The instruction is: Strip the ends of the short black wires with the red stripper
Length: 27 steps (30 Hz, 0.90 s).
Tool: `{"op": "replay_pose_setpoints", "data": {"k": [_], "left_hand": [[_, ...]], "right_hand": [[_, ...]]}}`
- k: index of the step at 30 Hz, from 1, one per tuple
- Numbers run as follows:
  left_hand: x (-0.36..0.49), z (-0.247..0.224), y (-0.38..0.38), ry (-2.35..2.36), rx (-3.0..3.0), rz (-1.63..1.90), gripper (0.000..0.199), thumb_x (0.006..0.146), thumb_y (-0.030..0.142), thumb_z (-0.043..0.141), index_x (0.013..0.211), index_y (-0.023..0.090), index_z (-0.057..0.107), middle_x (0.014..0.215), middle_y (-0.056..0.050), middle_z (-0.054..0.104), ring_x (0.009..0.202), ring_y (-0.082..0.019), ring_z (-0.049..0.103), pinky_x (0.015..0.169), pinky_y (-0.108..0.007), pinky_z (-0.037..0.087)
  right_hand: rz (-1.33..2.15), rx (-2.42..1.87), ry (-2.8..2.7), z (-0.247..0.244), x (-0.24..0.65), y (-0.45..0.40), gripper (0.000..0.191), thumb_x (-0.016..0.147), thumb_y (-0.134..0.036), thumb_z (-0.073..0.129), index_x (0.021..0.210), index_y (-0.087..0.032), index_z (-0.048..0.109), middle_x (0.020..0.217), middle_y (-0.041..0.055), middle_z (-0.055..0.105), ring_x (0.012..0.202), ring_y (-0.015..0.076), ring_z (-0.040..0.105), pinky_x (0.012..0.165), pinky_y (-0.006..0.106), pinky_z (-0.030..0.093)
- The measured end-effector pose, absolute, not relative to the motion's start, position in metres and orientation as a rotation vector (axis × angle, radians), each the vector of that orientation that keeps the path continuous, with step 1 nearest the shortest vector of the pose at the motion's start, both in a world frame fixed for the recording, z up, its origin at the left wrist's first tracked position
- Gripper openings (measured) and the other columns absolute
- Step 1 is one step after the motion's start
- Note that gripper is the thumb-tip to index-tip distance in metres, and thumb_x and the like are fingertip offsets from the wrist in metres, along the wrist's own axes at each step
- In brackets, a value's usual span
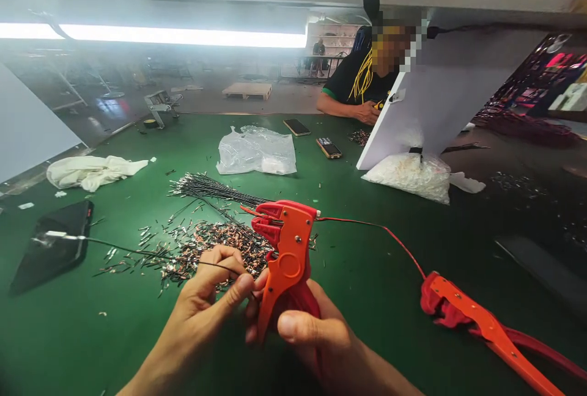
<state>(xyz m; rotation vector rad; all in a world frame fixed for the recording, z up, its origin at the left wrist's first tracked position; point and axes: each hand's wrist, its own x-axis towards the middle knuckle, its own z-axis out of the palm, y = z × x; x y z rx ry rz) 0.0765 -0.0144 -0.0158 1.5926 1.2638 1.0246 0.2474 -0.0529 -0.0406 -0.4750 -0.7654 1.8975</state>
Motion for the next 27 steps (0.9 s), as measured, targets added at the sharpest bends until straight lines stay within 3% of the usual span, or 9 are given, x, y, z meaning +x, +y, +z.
{"op": "replay_pose_setpoints", "data": {"k": [4,13,17,23,27], "left_hand": [[0.076,-0.015,-0.012,1.238,1.521,0.947,0.029,0.082,0.043,0.059,0.064,0.022,0.064,0.084,-0.005,0.057,0.088,-0.024,0.052,0.084,-0.039,0.039],[0.071,-0.012,-0.006,1.223,1.284,1.163,0.025,0.080,0.039,0.066,0.065,0.019,0.063,0.058,0.002,0.056,0.056,-0.012,0.051,0.056,-0.024,0.041],[0.066,-0.008,-0.005,1.219,1.193,1.334,0.025,0.078,0.036,0.072,0.062,0.018,0.064,0.055,0.003,0.057,0.055,-0.010,0.052,0.057,-0.020,0.042],[0.061,0.011,0.004,1.127,0.869,1.764,0.019,0.077,0.024,0.075,0.065,0.018,0.062,0.056,0.006,0.054,0.055,-0.006,0.047,0.058,-0.015,0.040],[0.064,0.019,0.005,1.102,0.871,1.756,0.022,0.077,0.023,0.074,0.062,0.018,0.060,0.054,0.006,0.052,0.052,-0.006,0.046,0.054,-0.016,0.038]], "right_hand": [[1.937,-0.475,-0.801,-0.041,0.248,-0.052,0.037,0.078,-0.027,0.066,0.112,-0.014,0.065,0.101,0.0120,0.068,0.083,0.0236,0.066,0.074,0.037,0.052],[1.904,-0.468,-0.753,-0.043,0.249,-0.047,0.037,0.077,-0.021,0.066,0.114,-0.015,0.066,0.106,0.0114,0.066,0.086,0.0252,0.066,0.075,0.044,0.055],[1.890,-0.510,-0.884,-0.045,0.249,-0.046,0.037,0.077,-0.026,0.069,0.112,-0.012,0.065,0.095,0.0114,0.068,0.083,0.0250,0.066,0.074,0.040,0.052],[1.884,-0.539,-1.026,-0.057,0.249,-0.050,0.036,0.081,-0.029,0.072,0.113,-0.018,0.061,0.097,0.0080,0.067,0.084,0.0201,0.063,0.078,0.037,0.047],[1.928,-0.468,-1.034,-0.060,0.244,-0.052,0.037,0.082,-0.030,0.072,0.115,-0.019,0.060,0.098,0.0073,0.065,0.085,0.0178,0.060,0.078,0.034,0.045]]}}
